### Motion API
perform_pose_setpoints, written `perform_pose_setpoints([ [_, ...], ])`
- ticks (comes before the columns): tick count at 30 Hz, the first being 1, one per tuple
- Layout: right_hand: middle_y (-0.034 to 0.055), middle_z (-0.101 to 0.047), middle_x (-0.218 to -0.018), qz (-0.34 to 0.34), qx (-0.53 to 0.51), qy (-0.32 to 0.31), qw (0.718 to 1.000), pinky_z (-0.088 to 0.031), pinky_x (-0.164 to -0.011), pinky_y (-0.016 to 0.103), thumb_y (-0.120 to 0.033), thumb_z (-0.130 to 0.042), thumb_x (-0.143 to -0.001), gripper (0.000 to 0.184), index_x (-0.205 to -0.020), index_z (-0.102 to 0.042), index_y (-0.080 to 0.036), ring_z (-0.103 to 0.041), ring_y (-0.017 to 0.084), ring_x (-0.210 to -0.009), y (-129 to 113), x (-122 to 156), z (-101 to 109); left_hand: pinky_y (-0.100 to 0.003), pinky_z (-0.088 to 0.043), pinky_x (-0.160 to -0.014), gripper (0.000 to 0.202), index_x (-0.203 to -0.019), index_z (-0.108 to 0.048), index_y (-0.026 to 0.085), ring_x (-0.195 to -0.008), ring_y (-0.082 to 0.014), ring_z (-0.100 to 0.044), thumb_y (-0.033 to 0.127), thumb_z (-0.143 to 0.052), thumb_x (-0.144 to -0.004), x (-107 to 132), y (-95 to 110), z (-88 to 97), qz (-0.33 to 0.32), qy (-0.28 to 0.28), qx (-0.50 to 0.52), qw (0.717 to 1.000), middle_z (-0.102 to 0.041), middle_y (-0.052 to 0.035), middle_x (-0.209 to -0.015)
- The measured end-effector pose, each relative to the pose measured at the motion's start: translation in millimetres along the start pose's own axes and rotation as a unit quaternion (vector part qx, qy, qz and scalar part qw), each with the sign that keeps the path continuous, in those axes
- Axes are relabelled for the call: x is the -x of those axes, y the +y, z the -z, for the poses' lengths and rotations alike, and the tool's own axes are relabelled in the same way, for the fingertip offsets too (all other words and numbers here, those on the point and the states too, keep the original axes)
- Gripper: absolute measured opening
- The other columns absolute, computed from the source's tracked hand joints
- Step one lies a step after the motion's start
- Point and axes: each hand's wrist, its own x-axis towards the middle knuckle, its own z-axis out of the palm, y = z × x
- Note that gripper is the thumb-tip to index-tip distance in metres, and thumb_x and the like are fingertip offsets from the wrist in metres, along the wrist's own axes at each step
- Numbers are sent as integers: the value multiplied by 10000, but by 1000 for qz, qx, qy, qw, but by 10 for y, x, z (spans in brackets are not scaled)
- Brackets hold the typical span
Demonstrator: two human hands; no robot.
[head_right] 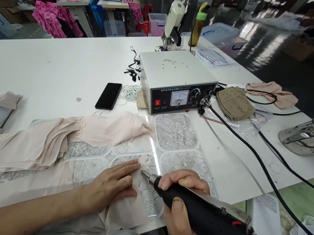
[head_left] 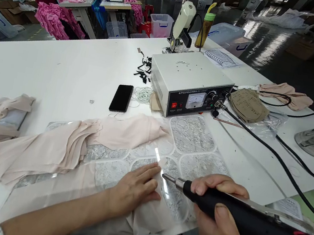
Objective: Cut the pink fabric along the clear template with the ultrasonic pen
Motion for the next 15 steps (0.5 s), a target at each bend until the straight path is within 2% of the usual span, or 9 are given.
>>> perform_pose_setpoints([
  [3, 11, -502, -841, -1, -10, 34, 999, -518, -578, 311, -220, -563, -797, 118, -913, -548, -205, -558, 114, -628, -34, 21, 58, -348, -541, -1015, 302, -779, -531, 133, -1235, -251, -570, 366, -518, -971, 1, -34, 62, 3, 0, 19, 1000, -637, -172, -1212],
  [5, 12, -510, -827, 1, -9, 56, 998, -513, -564, 310, -226, -570, -777, 124, -897, -554, -200, -558, 117, -616, -56, 55, 123, -349, -512, -1047, 275, -901, -589, 106, -1269, -238, -541, 332, -469, -1002, 5, -54, 112, 8, -9, 21, 1000, -623, -172, -1249],
  [8, 5, -515, -798, -7, 1, 86, 996, -498, -532, 309, -239, -582, -738, 138, -868, -560, -198, -553, 119, -585, -89, 102, 214, -461, -393, -1136, 303, -1229, -566, 113, -1365, -262, -425, 288, -432, -1021, 0, -79, 184, 3, -67, -7, 998, -555, -133, -1370],
  [11, -1, -516, -770, -11, 14, 126, 992, -474, -505, 305, -241, -564, -682, 148, -822, -553, -194, -529, 116, -553, -117, 111, 276, -529, -303, -1167, 359, -1352, -504, 174, -1386, -268, -390, 299, -388, -1035, -5, -95, 278, 10, -126, -17, 992, -521, -86, -1413],
  [13, -4, -506, -757, -9, 22, 159, 987, -456, -498, 305, -246, -537, -642, 153, -785, -534, -193, -501, 112, -537, -126, 99, 323, -497, -358, -1145, 350, -1324, -532, 178, -1359, -257, -435, 304, -372, -1039, 21, -79, 367, 53, -108, -13, 993, -532, -90, -1401],
  [15, -7, -484, -749, -7, 39, 187, 982, -434, -493, 309, -263, -503, -612, 158, -758, -499, -201, -471, 111, -525, -116, 82, 403, -411, -486, -1047, 327, -1250, -581, 168, -1249, -236, -547, 313, -383, -1033, 91, -19, 458, 121, -56, -8, 991, -582, -109, -1322],
])
